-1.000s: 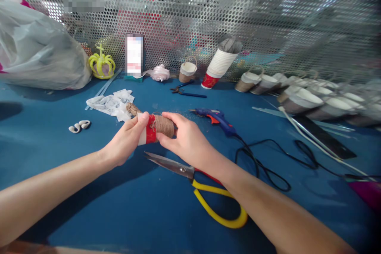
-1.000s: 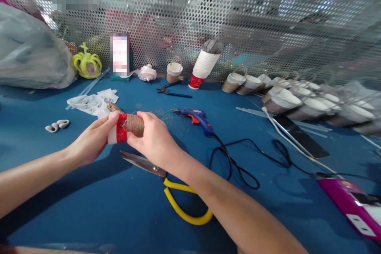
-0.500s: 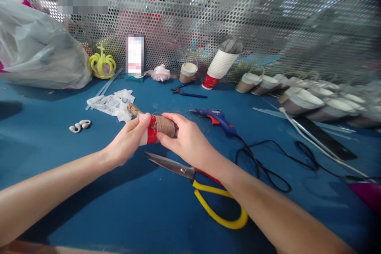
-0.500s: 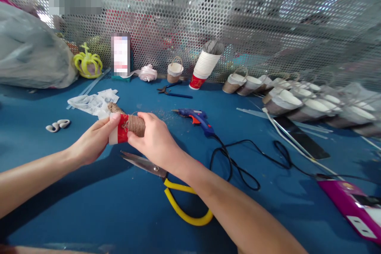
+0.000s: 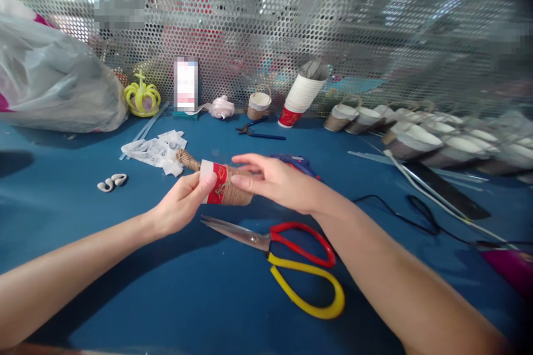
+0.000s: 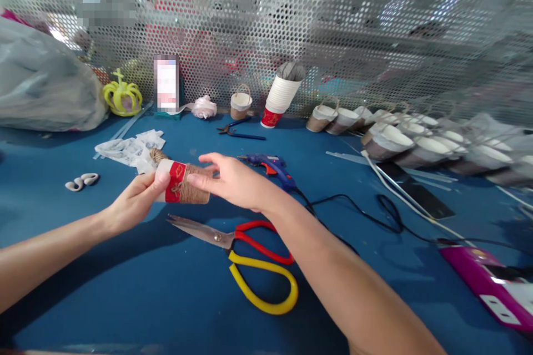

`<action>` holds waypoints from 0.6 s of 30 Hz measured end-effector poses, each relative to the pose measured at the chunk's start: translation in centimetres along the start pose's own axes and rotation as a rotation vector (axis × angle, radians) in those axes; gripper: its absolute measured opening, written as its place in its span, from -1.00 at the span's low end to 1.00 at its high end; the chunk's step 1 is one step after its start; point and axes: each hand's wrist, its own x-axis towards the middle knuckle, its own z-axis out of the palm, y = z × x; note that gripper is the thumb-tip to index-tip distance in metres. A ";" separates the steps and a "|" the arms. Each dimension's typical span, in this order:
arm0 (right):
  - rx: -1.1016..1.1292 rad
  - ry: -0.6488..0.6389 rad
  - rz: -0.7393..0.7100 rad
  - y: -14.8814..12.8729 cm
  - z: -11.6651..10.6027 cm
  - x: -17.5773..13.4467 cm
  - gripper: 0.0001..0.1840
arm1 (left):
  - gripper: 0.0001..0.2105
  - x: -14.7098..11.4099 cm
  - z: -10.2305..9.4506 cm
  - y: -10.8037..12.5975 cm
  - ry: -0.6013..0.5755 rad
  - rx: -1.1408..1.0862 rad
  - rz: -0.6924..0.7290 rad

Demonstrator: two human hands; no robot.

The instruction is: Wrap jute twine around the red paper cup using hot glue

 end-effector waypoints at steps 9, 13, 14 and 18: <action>-0.413 0.142 -0.200 0.0 1.9 -2.2 -0.48 | -0.58 0.6 -0.2 0.3 -0.058 -0.257 -0.240; -0.553 0.172 -0.330 0.7 3.4 -3.1 -0.43 | -0.64 0.8 0.2 0.3 0.012 -0.327 -0.397; -0.571 0.183 -0.351 0.9 3.7 -3.1 -0.43 | -0.67 0.7 0.2 0.3 0.033 -0.316 -0.403; -0.596 0.203 -0.397 1.4 4.1 -3.0 -0.44 | -0.74 0.6 0.3 0.3 0.060 -0.251 -0.405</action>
